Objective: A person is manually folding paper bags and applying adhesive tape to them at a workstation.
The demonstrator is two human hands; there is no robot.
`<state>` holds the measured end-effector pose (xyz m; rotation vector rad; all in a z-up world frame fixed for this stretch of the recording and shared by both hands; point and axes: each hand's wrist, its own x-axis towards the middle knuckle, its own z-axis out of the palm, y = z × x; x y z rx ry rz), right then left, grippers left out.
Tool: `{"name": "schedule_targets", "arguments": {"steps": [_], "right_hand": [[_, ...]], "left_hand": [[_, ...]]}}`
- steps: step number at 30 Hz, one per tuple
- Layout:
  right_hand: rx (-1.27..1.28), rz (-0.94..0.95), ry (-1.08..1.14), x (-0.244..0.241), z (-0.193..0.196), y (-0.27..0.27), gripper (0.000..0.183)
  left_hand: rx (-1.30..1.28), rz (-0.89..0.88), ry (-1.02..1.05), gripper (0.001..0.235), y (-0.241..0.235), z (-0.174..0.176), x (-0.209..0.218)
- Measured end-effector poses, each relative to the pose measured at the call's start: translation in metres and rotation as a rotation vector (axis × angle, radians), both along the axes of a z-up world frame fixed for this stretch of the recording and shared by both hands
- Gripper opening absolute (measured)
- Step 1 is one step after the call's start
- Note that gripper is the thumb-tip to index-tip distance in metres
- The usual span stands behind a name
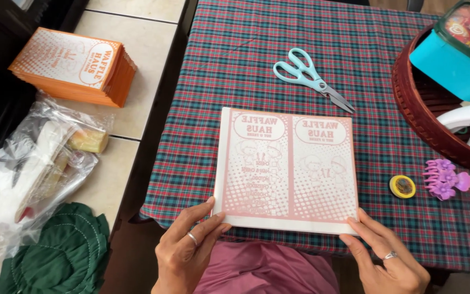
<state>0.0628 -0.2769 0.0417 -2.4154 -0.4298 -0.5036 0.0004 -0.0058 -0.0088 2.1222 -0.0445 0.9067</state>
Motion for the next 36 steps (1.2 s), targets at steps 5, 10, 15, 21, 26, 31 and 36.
{"name": "schedule_targets", "arguments": {"steps": [5,10,15,21,26,31,36], "right_hand": [[0.041,-0.007,0.013,0.001,0.005,0.004,0.021],[-0.061,-0.006,0.099,0.006,0.006,-0.007,0.025],[-0.028,0.040,0.003,0.013,-0.004,-0.011,0.020],[0.023,0.115,-0.013,0.017,-0.006,-0.019,0.029],[0.041,0.135,0.039,0.016,-0.008,-0.027,0.031],[0.036,0.155,-0.030,0.014,-0.007,-0.023,0.029],[0.039,0.085,-0.010,0.010,-0.004,-0.016,0.024]], "left_hand": [[-0.036,-0.043,0.000,0.036,0.001,0.003,-0.001],[-0.048,-0.072,0.017,0.032,0.003,0.005,-0.002],[-0.058,-0.088,0.018,0.030,0.004,0.011,-0.001],[-0.018,-0.065,0.057,0.034,0.005,0.007,0.000],[0.055,0.027,0.066,0.025,0.002,0.007,0.002],[0.059,0.021,0.062,0.029,0.001,0.005,0.001],[0.051,0.023,0.036,0.028,0.002,0.000,0.002]]}}
